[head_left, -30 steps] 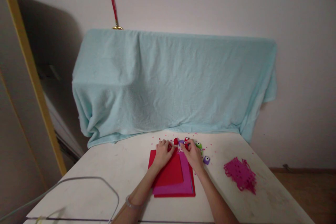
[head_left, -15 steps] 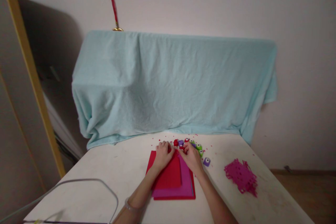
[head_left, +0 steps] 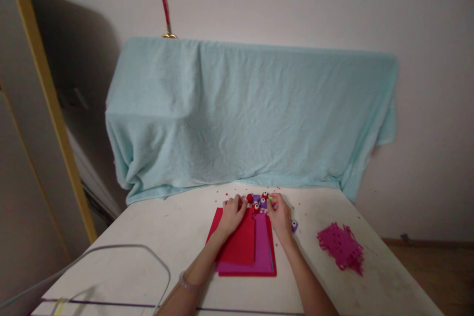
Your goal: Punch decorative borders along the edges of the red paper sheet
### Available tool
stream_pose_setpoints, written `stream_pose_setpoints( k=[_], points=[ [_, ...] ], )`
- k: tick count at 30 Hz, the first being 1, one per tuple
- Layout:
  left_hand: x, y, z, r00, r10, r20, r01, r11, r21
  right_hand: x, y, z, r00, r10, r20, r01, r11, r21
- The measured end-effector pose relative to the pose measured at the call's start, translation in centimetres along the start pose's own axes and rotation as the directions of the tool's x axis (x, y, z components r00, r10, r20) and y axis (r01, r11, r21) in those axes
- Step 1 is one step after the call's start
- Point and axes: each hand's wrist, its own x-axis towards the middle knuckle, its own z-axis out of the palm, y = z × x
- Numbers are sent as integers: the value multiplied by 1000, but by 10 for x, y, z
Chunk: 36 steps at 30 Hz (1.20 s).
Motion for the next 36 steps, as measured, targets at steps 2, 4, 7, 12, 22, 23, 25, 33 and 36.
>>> stream_pose_setpoints(
  k=[2,4,7,12,22,23,25,33,36],
  points=[
    [0,0,1,1000,23,-8,-23,1000,-10,-2,1,3,998,-16,58,19,999,-51],
    [0,0,1,999,39,-25,-39,999,-9,-5,2,8,993,-36,111,45,995,-87],
    [0,1,2,998,51,-43,-51,999,-4,-9,5,14,986,-54,155,75,988,-133],
    [-2,3,-2,997,59,-48,-60,998,-19,-11,13,19,979,-38,200,83,972,-220],
    [-5,9,-11,993,58,-102,-62,997,-38,-12,22,21,976,-47,212,97,969,-229],
    [-5,9,-12,993,52,-107,-57,997,-44,-12,22,20,977,-49,207,96,971,-219],
    [-4,10,-13,993,44,-106,-50,997,-52,-14,20,18,980,-56,190,93,977,-190],
    [-3,8,-13,987,51,-152,-60,997,-53,-11,1,3,996,-61,-70,60,998,-5],
    [-1,7,-11,985,25,-172,-29,999,-18,-6,-2,-4,982,-72,-174,88,993,84]
  ],
)
